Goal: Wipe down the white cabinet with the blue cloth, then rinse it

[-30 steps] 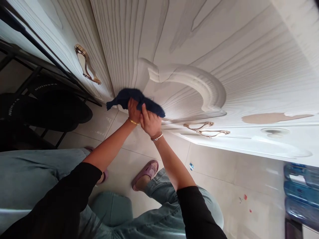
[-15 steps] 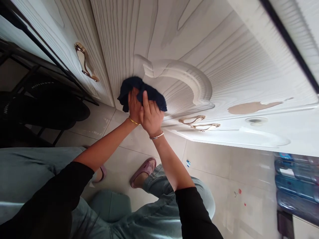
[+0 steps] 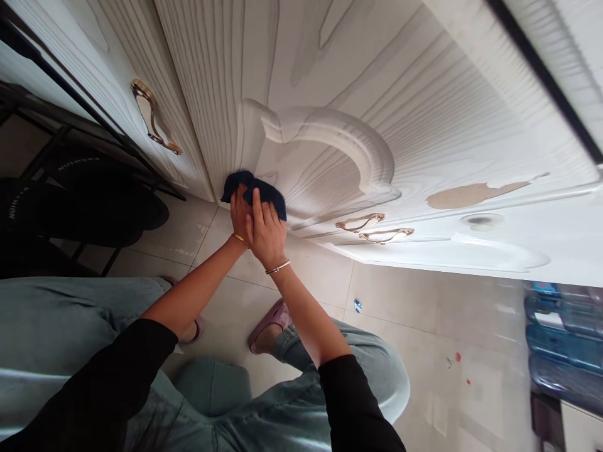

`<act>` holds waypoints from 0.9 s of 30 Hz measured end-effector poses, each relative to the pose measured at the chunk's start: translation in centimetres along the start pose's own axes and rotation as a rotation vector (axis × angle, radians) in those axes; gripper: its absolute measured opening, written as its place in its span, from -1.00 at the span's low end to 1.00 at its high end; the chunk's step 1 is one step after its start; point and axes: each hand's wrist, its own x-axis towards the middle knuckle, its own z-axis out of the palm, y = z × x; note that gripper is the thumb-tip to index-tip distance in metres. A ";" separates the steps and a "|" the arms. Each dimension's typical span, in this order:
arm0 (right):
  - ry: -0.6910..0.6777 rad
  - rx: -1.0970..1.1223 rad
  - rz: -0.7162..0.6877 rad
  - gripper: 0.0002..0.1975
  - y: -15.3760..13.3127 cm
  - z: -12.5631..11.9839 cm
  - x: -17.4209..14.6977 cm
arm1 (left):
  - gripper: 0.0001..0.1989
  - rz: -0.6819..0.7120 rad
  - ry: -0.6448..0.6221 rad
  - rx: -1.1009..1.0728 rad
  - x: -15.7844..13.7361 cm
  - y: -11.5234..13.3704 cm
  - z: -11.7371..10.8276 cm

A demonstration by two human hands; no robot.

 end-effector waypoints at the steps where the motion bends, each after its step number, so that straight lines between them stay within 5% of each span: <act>1: 0.012 0.011 0.007 -0.38 -0.2 -0.6 0.2 | -0.48 0.004 0.019 0.005 0.2 0.6 -0.5; 6: 0.129 0.041 0.025 -0.35 -1.4 -3.6 1.6 | -0.43 0.095 0.158 0.046 1.7 3.2 -3.2; 13: -0.014 0.022 0.071 -0.33 -1.9 -2.5 -0.1 | -0.48 0.034 0.046 0.079 0.0 0.4 -3.0; 20: 0.096 0.003 0.086 -0.27 -2.3 -4.9 0.9 | -0.47 0.056 0.179 0.023 1.7 4.2 -5.0; 27: -0.072 -0.008 0.099 -0.31 -1.7 -3.0 -0.8 | -0.44 0.026 0.053 0.039 -1.4 -0.1 -2.6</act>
